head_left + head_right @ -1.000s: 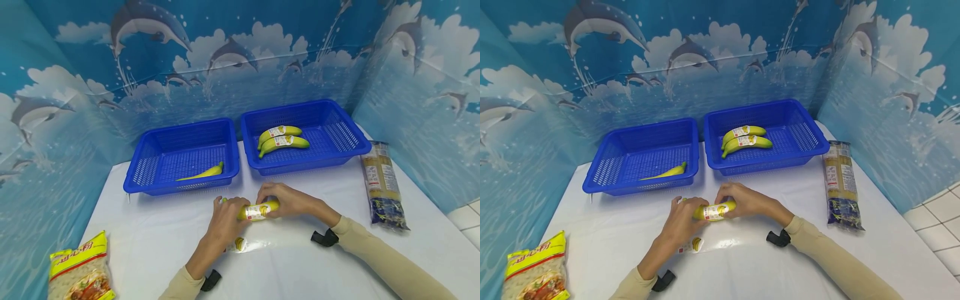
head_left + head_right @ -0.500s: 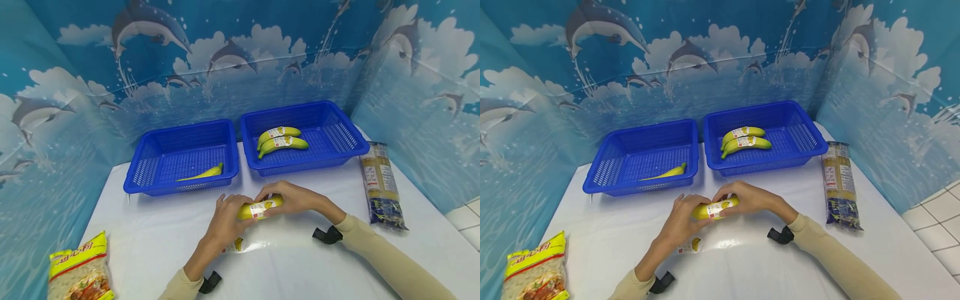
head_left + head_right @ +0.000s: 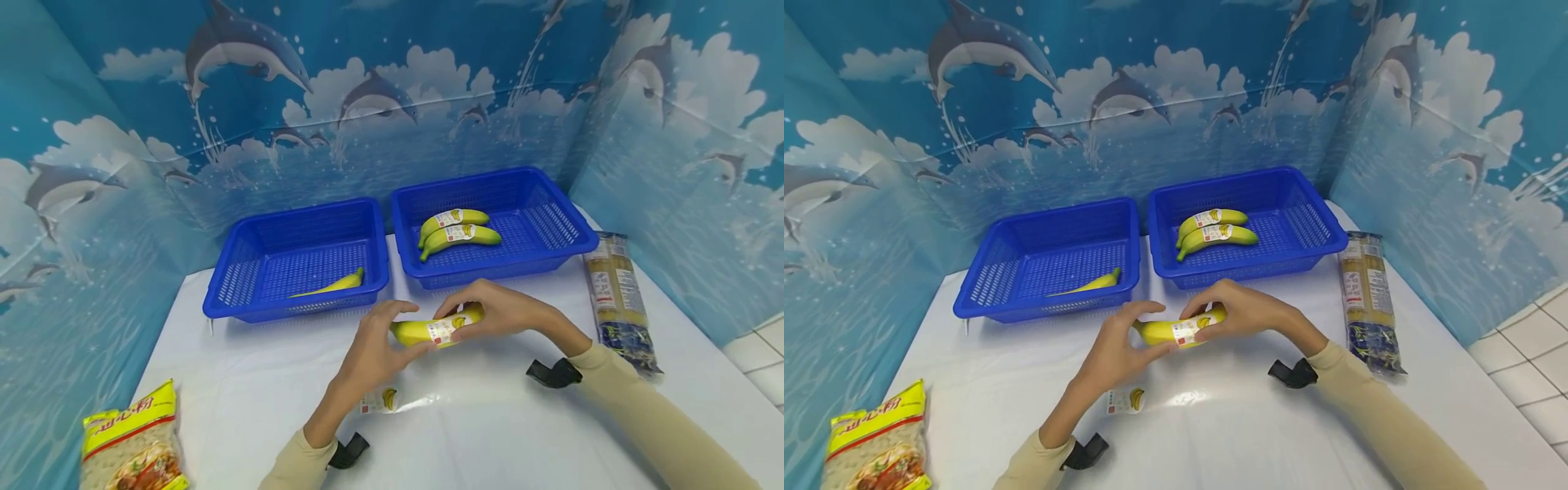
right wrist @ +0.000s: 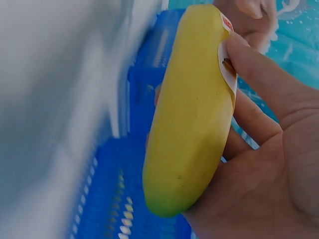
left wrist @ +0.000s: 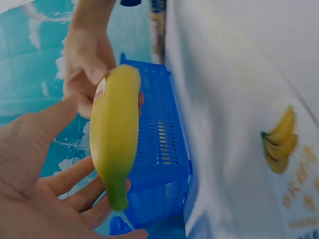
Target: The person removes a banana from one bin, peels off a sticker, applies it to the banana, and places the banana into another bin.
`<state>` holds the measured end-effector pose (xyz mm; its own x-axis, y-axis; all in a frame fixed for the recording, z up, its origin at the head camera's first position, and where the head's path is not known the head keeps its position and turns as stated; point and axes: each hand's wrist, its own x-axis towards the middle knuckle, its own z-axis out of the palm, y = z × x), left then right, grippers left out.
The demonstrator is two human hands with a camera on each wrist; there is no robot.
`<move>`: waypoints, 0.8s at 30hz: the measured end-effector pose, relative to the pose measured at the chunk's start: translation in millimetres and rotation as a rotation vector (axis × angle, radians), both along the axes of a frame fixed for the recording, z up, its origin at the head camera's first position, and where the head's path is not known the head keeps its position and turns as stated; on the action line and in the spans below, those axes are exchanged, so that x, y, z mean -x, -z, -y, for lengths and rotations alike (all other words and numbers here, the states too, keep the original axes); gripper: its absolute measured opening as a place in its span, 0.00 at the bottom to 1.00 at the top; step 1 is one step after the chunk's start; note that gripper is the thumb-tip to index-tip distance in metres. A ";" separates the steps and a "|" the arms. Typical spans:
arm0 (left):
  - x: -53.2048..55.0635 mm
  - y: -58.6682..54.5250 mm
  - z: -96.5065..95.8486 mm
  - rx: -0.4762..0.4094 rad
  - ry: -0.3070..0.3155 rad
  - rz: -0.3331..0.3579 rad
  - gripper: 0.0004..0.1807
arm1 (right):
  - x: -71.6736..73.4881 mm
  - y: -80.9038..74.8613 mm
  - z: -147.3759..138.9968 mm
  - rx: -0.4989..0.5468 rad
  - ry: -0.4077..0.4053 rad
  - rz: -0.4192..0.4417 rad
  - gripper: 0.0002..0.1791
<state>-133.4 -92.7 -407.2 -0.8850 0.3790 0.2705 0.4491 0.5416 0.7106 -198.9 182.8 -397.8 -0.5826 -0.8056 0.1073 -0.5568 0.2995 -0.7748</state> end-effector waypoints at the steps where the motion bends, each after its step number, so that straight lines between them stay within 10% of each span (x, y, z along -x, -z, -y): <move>1: 2.2 -1.8 0.4 -0.072 -0.005 0.039 0.28 | 0.7 -4.5 -5.6 -0.003 0.000 -0.004 0.16; 13: 28.8 -4.7 -21.6 -0.842 -0.226 0.658 0.23 | 12.6 -38.4 -56.9 -0.008 -0.021 -0.030 0.18; 24: 49.5 -4.3 -48.9 -1.231 -0.331 0.846 0.25 | 21.0 -62.4 -69.2 -0.041 -0.020 -0.007 0.19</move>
<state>-182.9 -43.8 -402.8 -0.9336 0.0641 -0.3526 -0.3249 -0.5666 0.7572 -219.8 251.9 -335.4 -0.5659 -0.8208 0.0776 -0.5682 0.3200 -0.7581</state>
